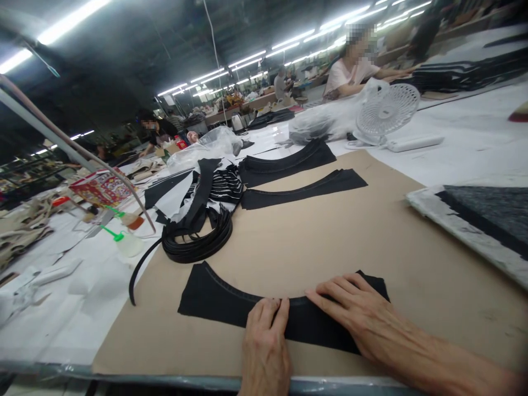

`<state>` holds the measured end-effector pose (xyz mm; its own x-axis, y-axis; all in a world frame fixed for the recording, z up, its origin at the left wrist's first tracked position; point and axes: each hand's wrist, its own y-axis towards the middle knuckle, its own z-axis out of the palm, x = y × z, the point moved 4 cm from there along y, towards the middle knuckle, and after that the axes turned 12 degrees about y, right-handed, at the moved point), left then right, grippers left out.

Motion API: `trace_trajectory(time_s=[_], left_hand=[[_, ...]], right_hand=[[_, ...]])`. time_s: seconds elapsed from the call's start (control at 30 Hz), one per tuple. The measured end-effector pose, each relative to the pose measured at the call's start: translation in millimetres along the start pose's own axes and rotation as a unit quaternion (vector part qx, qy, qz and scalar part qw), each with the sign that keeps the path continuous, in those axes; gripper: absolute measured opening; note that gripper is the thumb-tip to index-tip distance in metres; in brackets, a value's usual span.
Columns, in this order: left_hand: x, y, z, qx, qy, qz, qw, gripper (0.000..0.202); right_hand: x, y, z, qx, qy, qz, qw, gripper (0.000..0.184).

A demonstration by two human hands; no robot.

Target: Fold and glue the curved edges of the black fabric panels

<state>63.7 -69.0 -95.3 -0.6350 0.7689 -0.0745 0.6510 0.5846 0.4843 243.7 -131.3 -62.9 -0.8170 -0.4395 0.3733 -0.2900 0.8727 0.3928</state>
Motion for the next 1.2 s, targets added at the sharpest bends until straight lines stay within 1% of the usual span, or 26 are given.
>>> trace_trajectory(time_s=[0.1, 0.2, 0.27, 0.33, 0.43, 0.53, 0.6, 0.67, 0.73, 0.8, 0.9, 1.0, 1.07, 1.2], left_hand=[[1.6, -2.2, -0.4, 0.01, 0.002, 0.009, 1.0, 0.051], [2.2, -6.1, -1.9, 0.013, 0.019, 0.042, 0.999, 0.057], [4.9, -7.5, -4.5, 0.0, 0.012, 0.033, 0.999, 0.056], [7.3, -6.5, -7.1, 0.0, -0.006, 0.034, 0.999, 0.052], [7.5, -0.2, -9.8, 0.03, -0.021, 0.056, 0.998, 0.048], [6.3, 7.0, -11.2, 0.044, -0.019, 0.032, 0.998, 0.053], [3.9, 8.3, -11.5, 0.032, -0.003, 0.026, 0.999, 0.053], [1.8, 5.6, -11.4, 0.014, 0.024, 0.035, 0.999, 0.052], [0.3, -0.3, -10.7, 0.003, 0.05, 0.057, 0.997, 0.051], [0.3, -6.9, -10.1, -0.009, 0.059, 0.062, 0.996, 0.051], [1.1, -14.5, -6.6, -0.016, 0.036, 0.03, 0.999, 0.05], [0.6, -18.2, 0.9, -0.006, 0.011, -0.001, 1.0, 0.048], [0.1, -19.7, 4.7, -0.014, 0.005, -0.014, 1.0, 0.044], [-1.5, -22.0, 7.5, -0.046, 0.008, -0.013, 0.999, 0.041]], right_hand=[[3.9, 7.8, 12.6, 0.031, 0.027, 0.002, 0.999, 0.062], [5.0, 8.4, 21.2, 0.029, -0.003, -0.02, 0.999, 0.056], [5.0, 6.6, 23.7, 0.019, -0.033, -0.035, 0.999, 0.056], [5.0, 5.3, 24.3, 0.013, -0.051, -0.041, 0.998, 0.056], [6.0, 5.2, 24.2, 0.015, -0.057, -0.042, 0.997, 0.054], [6.7, 4.0, 26.1, 0.021, -0.068, -0.041, 0.997, 0.058], [5.5, 1.3, 29.0, 0.026, -0.076, -0.035, 0.996, 0.061], [3.9, -1.7, 32.0, 0.026, -0.078, -0.033, 0.996, 0.061], [3.2, -3.3, 33.2, 0.013, -0.081, -0.038, 0.996, 0.057], [3.8, -2.6, 32.3, -0.004, -0.087, -0.049, 0.995, 0.056], [6.7, 1.9, 29.0, -0.024, -0.101, -0.072, 0.992, 0.056], [8.4, 6.9, 24.9, -0.042, -0.097, -0.073, 0.992, 0.054], [8.1, 9.8, 22.7, -0.045, -0.077, -0.06, 0.994, 0.054], [6.6, 16.3, 19.9, -0.035, -0.056, -0.02, 0.998, 0.057]])
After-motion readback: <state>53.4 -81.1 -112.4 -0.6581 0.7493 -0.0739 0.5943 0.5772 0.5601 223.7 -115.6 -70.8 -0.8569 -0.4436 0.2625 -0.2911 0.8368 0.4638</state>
